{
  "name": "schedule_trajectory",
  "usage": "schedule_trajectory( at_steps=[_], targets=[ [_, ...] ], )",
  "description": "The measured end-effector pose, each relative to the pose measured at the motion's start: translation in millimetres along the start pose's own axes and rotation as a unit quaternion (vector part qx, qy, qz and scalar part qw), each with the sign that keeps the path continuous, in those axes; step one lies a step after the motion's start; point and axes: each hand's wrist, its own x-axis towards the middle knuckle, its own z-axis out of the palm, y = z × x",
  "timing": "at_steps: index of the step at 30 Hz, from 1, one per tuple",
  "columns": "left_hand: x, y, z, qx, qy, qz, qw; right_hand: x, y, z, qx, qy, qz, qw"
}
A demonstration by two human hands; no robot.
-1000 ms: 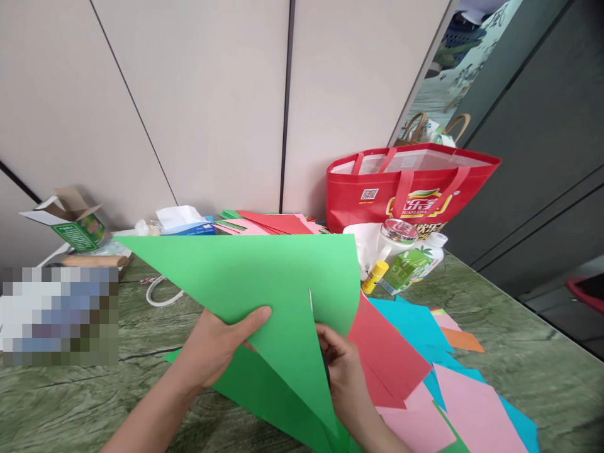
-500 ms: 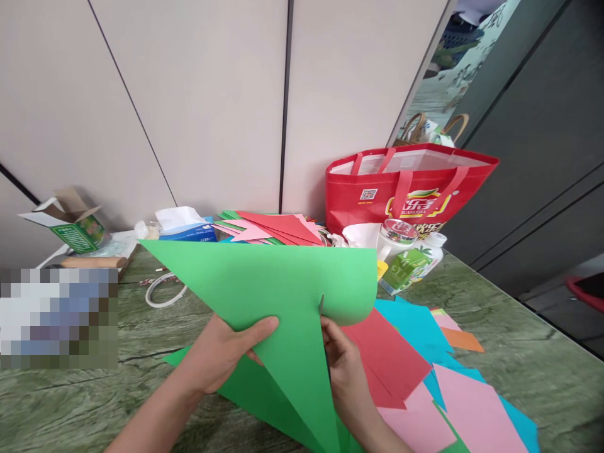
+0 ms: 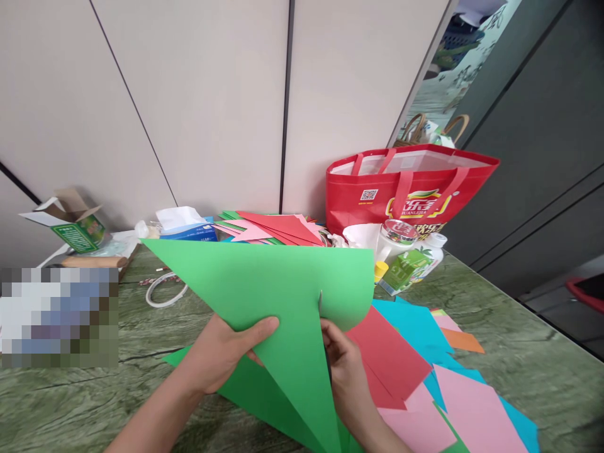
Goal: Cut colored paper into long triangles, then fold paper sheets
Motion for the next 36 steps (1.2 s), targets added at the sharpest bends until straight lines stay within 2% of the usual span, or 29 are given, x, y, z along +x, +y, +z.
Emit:
schedule_trajectory(
  at_steps=[12, 16, 20, 30, 36],
  targets=[
    [0, 1, 0.4, -0.011, -0.006, -0.006, 1.000, 2, -3, 4, 0.004, 0.037, 0.001, 0.999],
    [0, 5, -3.8, -0.066, -0.029, 0.031, 0.997, 2, -1, 2, -0.011, 0.040, -0.007, 0.999],
    [2, 13, -13.4, -0.096, -0.010, 0.046, 0.994, 1, 3, 1, -0.017, 0.051, -0.015, 0.998],
    [4, 11, -21.0, -0.008, 0.035, 0.046, 0.998, 1, 5, -1, -0.017, 0.006, -0.007, 1.000],
    [3, 12, -17.1, 0.023, 0.005, 0.028, 0.999, 1, 0, -2, -0.023, 0.010, -0.022, 0.999]
  ],
)
